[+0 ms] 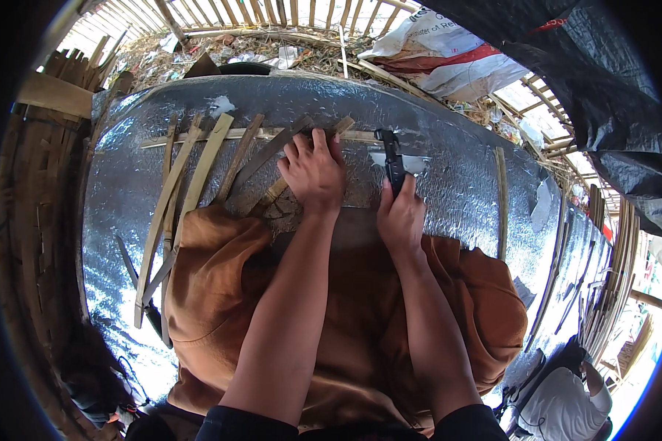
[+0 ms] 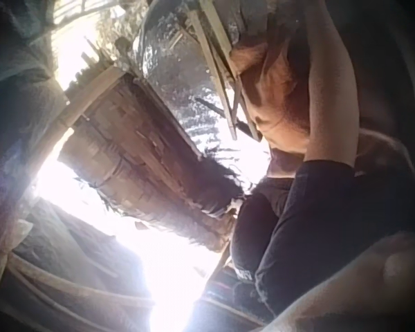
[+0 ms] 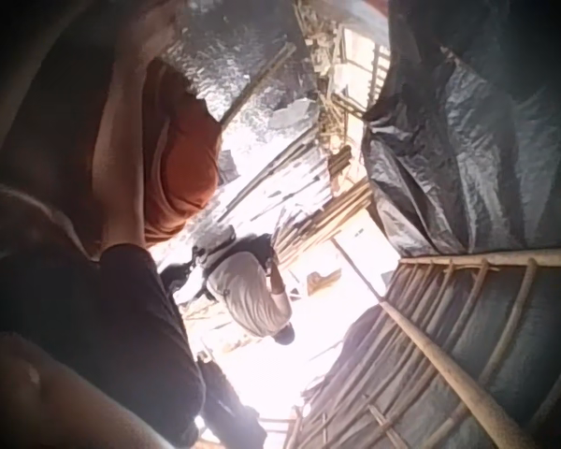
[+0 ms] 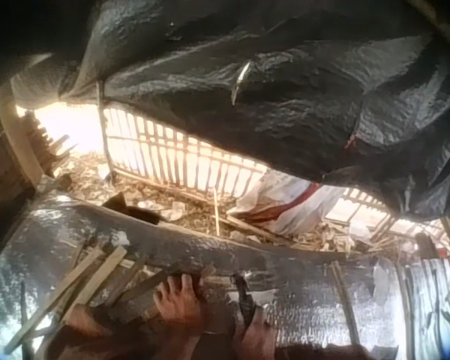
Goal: The person uses a hammer to strike bamboo strips on a cloth-covered surface to clean them, then picks up and handles the strips to inspect them.
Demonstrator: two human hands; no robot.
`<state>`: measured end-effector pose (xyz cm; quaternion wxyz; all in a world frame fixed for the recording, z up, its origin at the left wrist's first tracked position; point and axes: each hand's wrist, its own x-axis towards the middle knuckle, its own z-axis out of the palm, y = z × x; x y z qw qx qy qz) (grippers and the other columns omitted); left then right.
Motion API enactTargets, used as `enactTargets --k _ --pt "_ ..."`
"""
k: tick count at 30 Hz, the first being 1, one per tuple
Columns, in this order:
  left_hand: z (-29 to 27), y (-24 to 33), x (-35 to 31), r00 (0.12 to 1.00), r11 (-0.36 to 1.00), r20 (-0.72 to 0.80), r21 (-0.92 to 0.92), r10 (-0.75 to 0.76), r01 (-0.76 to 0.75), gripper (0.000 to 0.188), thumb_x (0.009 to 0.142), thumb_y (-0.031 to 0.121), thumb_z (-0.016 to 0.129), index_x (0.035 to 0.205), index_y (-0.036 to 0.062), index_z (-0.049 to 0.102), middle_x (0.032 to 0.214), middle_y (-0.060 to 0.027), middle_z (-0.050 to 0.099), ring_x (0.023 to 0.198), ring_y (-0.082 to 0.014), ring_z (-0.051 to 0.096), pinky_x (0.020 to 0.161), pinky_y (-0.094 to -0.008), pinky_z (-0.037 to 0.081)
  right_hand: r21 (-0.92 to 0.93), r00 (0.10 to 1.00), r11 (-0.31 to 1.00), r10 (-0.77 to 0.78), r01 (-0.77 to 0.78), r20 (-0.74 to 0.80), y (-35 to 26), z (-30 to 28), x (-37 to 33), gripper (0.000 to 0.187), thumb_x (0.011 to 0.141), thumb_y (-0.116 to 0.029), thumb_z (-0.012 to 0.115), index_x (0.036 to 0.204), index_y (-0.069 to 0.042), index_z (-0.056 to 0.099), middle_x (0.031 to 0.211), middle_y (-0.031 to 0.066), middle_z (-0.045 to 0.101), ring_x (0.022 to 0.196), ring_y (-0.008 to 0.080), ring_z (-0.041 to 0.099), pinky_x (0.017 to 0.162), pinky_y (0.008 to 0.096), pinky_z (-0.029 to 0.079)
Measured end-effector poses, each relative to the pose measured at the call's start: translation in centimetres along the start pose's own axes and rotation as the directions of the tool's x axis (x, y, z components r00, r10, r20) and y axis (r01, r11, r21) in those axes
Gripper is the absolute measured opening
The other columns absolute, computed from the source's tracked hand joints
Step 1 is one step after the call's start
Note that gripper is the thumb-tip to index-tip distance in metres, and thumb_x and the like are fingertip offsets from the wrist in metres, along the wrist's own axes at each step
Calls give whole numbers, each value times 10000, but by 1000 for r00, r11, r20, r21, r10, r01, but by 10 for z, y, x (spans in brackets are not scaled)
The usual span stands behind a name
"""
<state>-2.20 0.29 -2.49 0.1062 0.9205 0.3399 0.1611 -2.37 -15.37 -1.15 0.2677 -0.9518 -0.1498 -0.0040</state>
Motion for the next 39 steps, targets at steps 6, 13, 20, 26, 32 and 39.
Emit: enactTargets --k 6,13,20,26,32,39 --pt "1 -1 0 1000 1000 -1 3 8 -8 321 1009 385 562 1085 84 645 1022 -160 640 1010 -344 617 860 -490 443 -21 983 996 -91 88 -159 4 1 -6 379 1003 -234 607 1183 73 478 734 265 646 628 477 661 541 545 526" --pt "1 3 -4 998 999 -56 21 29 -28 337 1015 397 549 1062 76 640 1007 -159 642 998 -345 616 855 -497 444 17 993 994 111 -111 -33 -8 -10 0 283 998 -196 608 1123 33 497 726 282 648 678 482 674 540 552 522" --pt "3 -2 -2 999 1000 -33 10 20 -19 340 1015 397 549 1091 78 640 1021 -161 641 1013 -344 615 850 -495 441 30 997 998 61 -59 -55 -11 -9 4 277 983 -192 635 1077 38 512 676 250 644 662 473 679 539 531 536" --pt "8 -2 -4 998 999 -56 26 38 -36 336 1013 392 552 1095 79 638 1005 -161 641 992 -343 615 843 -492 442 91 985 995 -15 31 -172 2 1 6 236 971 -167 640 1036 32 530 681 241 651 645 460 684 543 526 545" --pt "7 -1 -1 999 998 -38 58 16 -14 337 1017 400 543 1101 86 634 1051 -156 642 1035 -332 611 860 -492 444 308 946 949 39 66 -323 -27 -17 1 248 984 -188 629 1032 36 533 718 245 668 655 451 695 557 524 545" --pt "7 2 -1 1000 1000 -25 29 13 -12 344 1015 407 541 1077 84 641 1030 -152 644 1014 -340 616 851 -491 449 239 945 967 -10 93 -328 -22 -16 7 268 1000 -196 611 1084 45 530 724 247 677 663 453 693 529 514 528"
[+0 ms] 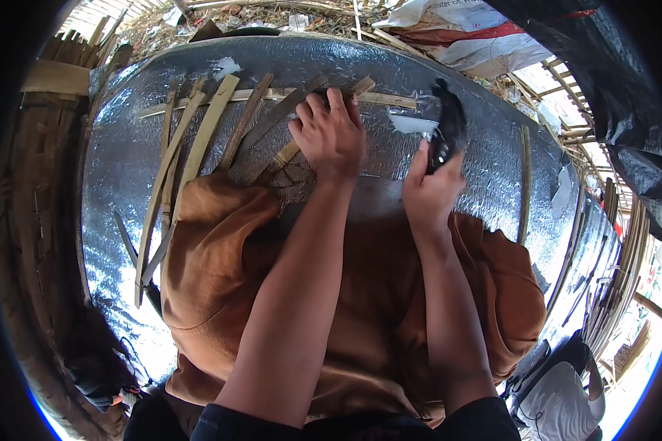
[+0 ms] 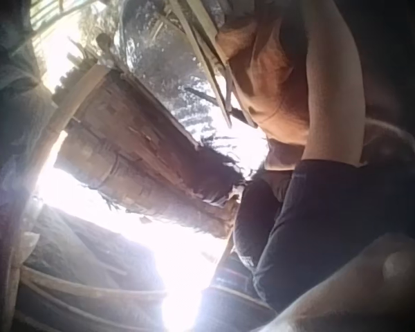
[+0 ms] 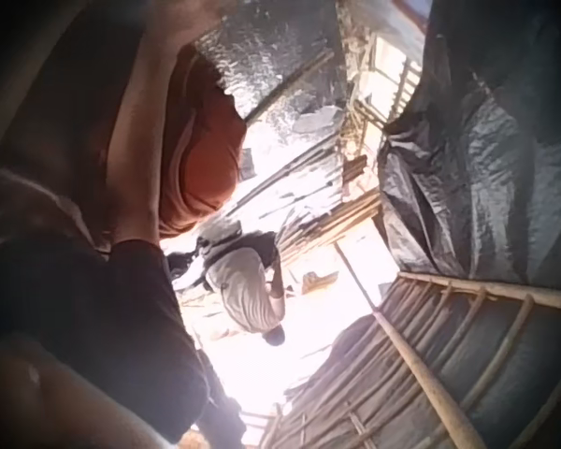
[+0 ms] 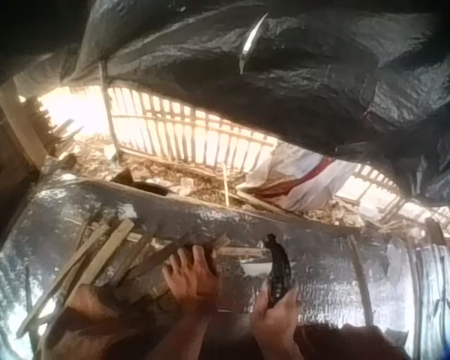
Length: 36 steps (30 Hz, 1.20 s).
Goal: The person uses a hammer to strike bamboo strips on a cloth-covered surface to clean them, then picks up and handles the strips to inspect them.
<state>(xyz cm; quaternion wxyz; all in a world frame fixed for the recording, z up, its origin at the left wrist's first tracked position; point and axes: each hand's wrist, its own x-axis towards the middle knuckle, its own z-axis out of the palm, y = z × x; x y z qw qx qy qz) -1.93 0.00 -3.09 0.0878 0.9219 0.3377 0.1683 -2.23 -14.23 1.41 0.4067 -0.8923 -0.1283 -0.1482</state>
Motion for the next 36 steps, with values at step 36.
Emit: enactTargets --k 36 --pt "-2 -1 4 1000 1000 24 -7 3 -3 337 1025 390 523 1057 67 616 1042 -163 631 1039 -349 604 871 -498 439 -319 952 947 139 -46 274 18 17 -3 288 999 -203 624 1013 72 540 689 255 657 664 473 691 537 521 516"
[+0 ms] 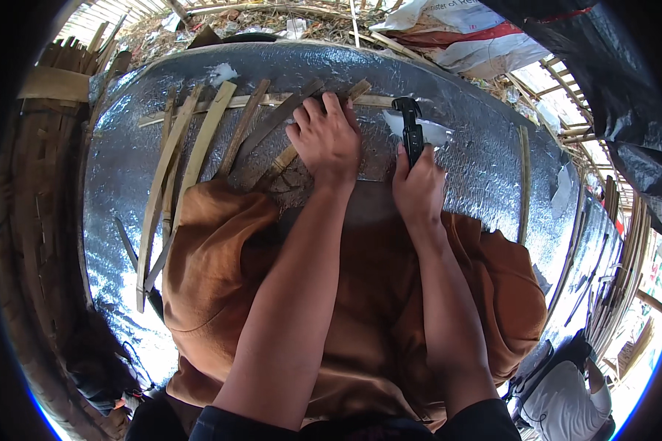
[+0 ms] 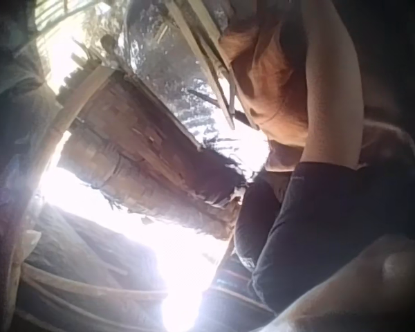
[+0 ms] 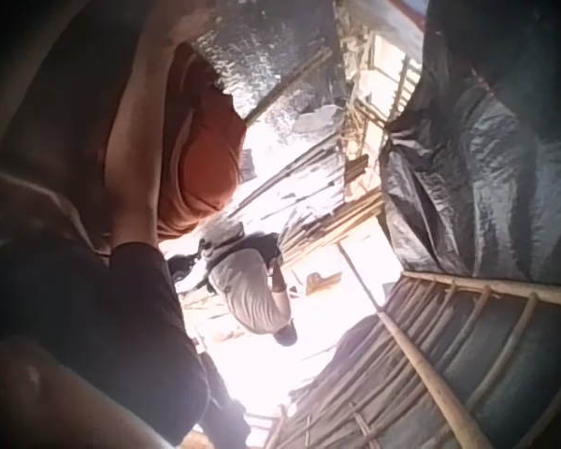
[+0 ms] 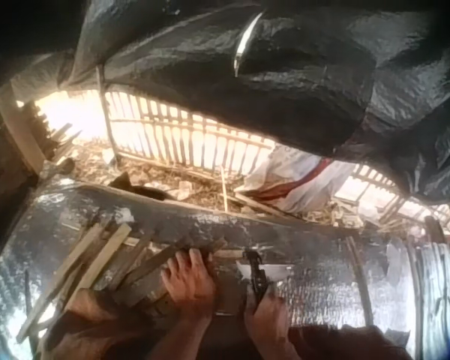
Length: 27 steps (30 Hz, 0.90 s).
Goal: The person uses a hammer to strike bamboo strips on a cloth-covered surface to clean them, then picks up and handles the strips to inspect them.
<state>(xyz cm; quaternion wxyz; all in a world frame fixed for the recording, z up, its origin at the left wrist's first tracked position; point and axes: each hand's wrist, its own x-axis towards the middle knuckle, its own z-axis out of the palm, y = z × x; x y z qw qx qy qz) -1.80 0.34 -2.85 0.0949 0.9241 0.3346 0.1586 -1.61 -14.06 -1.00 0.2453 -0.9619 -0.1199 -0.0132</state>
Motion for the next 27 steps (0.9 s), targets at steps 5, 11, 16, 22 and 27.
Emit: enactTargets --k 5,11,16,22,27 --pt "5 -3 -1 1000 1000 -6 -13 -8 8 333 1023 386 528 1044 64 611 1041 -162 630 1039 -350 603 865 -504 441 213 984 977 16 23 -180 -7 -17 -1 320 1010 -248 613 1025 59 523 669 276 638 637 484 669 519 535 500" --pt "6 0 -4 999 1000 -35 -8 0 0 310 1014 362 547 1037 58 606 1029 -156 633 1030 -348 607 865 -503 444 228 989 973 9 25 -147 -8 -19 -4 319 1016 -245 597 1075 56 510 689 276 649 656 478 682 519 523 510" --pt "3 -7 -3 999 1000 -49 22 0 2 315 1016 364 544 1034 56 606 1034 -153 632 1029 -348 606 867 -497 442 361 965 931 42 56 -258 -21 -23 -11 302 1019 -224 586 1076 67 528 705 281 658 734 494 690 575 542 528" --pt "3 -3 0 999 1000 -38 5 -9 9 317 1016 368 543 1057 60 606 1037 -150 630 1028 -340 608 863 -494 439 145 999 989 35 -38 27 -3 -7 1 275 1005 -194 614 1043 72 555 729 261 659 696 480 693 570 529 527" --pt "6 -2 -5 999 1000 -40 3 11 -11 331 1023 382 529 1060 62 604 1047 -156 630 1027 -342 606 854 -496 444 278 978 958 -12 72 -210 4 -7 -3 289 1009 -221 612 1031 61 552 689 261 648 691 466 694 547 513 520"
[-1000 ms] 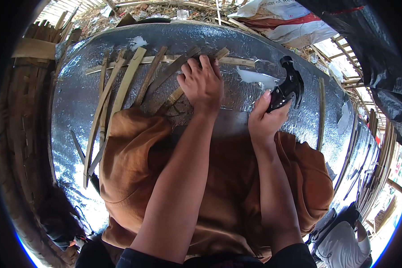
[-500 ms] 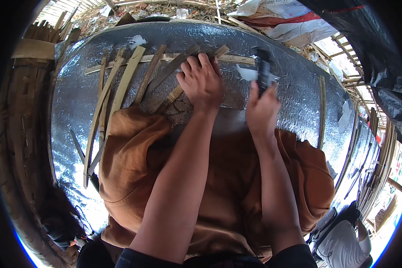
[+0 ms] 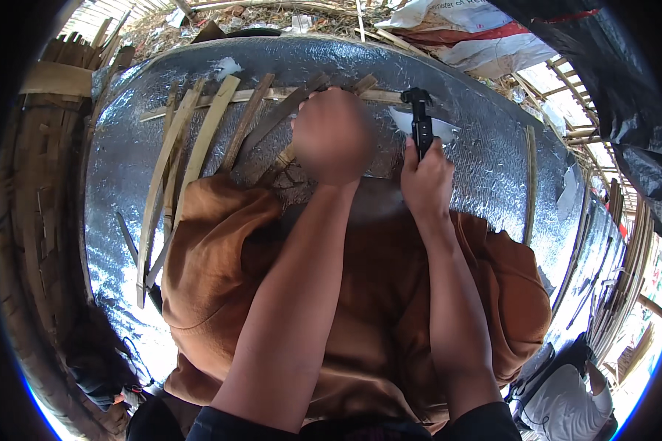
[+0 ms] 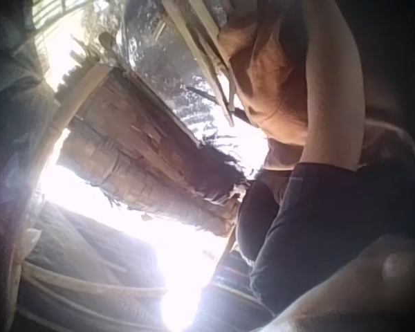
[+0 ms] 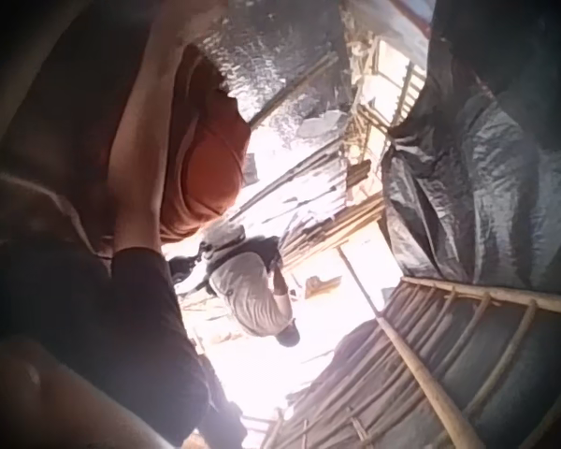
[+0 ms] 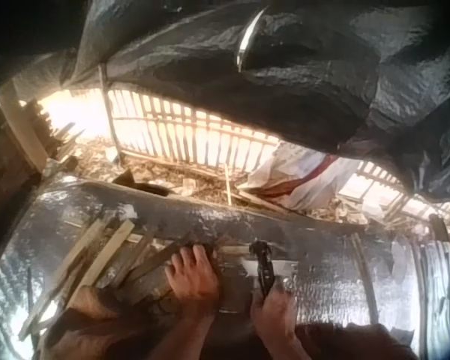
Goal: The person uses a hammer to strike bamboo strips on a cloth-covered surface to clean them, then picks up and handles the strips to inspect them.
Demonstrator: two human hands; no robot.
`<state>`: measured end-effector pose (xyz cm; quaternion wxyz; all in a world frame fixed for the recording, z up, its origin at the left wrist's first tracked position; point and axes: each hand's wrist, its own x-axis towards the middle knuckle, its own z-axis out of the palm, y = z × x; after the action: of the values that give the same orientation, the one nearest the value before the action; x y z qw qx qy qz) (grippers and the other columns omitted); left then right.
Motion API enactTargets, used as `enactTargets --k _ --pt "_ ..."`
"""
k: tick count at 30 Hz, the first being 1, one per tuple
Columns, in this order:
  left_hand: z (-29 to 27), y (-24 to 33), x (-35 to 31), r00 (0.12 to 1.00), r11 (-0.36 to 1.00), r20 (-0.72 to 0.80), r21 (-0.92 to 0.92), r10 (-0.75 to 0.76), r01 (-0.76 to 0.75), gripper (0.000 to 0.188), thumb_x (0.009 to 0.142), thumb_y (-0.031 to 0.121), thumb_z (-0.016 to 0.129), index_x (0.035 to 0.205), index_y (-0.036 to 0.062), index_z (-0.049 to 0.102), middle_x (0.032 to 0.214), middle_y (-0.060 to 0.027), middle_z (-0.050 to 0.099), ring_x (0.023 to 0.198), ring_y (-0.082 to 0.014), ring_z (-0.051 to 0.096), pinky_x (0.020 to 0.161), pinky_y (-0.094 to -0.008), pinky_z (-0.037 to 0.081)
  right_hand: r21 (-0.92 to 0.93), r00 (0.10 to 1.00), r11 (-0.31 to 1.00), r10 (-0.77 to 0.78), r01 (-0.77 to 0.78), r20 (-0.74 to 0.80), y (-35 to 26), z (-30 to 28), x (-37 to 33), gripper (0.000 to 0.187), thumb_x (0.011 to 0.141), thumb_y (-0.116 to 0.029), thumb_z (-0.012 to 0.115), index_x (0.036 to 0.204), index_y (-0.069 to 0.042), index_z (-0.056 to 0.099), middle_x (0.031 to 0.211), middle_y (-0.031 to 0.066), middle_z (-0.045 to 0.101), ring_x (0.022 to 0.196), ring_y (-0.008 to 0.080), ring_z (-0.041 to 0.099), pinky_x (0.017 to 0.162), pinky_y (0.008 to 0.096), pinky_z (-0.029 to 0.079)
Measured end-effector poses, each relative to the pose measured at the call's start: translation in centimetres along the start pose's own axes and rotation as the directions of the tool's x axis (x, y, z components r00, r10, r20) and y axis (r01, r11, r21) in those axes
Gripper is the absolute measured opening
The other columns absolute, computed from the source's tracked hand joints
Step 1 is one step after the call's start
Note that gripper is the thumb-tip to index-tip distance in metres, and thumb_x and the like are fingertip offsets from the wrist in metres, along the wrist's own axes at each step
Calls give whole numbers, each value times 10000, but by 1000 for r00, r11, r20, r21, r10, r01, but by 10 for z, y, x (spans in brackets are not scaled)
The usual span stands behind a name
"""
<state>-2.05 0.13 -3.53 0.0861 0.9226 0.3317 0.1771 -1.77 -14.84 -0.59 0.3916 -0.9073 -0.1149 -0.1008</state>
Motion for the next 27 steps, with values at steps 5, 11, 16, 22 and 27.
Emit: enactTargets --k 5,11,16,22,27 --pt "2 3 0 1000 1000 -7 10 2 -2 334 1020 383 536 1060 59 606 1043 -151 632 1025 -342 608 862 -493 447 -211 990 974 101 -77 101 -7 0 11 302 1018 -231 602 1033 62 531 677 241 647 679 474 686 561 515 517" --pt "-1 3 0 1000 1000 12 18 -4 4 333 1020 377 541 1065 53 607 1041 -150 635 1040 -338 610 867 -490 450 429 975 903 115 -22 -192 -10 -5 -6 249 1025 -192 585 1050 50 532 681 182 611 594 424 651 551 434 496" --pt "-3 3 1 998 999 58 -31 -32 33 321 998 339 587 1122 43 596 1103 -141 623 1042 -333 587 888 -489 432 335 971 917 238 -215 -27 24 11 3 250 1047 -245 581 992 -1 565 680 62 602 562 146 606 519 339 457" --pt "-12 20 13 907 910 -201 -122 369 -397 331 896 163 703 1216 112 637 1256 -75 576 1145 -277 538 909 -475 446 713 711 447 695 -540 102 28 9 21 273 1053 -306 589 1040 -40 530 696 6 508 512 88 472 437 262 394" --pt "0 26 42 702 698 29 -142 712 -702 210 839 106 698 1043 147 725 1093 18 663 1095 -201 597 895 -437 500 707 684 428 721 -563 108 38 14 21 282 1045 -297 602 994 -24 555 712 53 562 543 133 541 477 318 435"
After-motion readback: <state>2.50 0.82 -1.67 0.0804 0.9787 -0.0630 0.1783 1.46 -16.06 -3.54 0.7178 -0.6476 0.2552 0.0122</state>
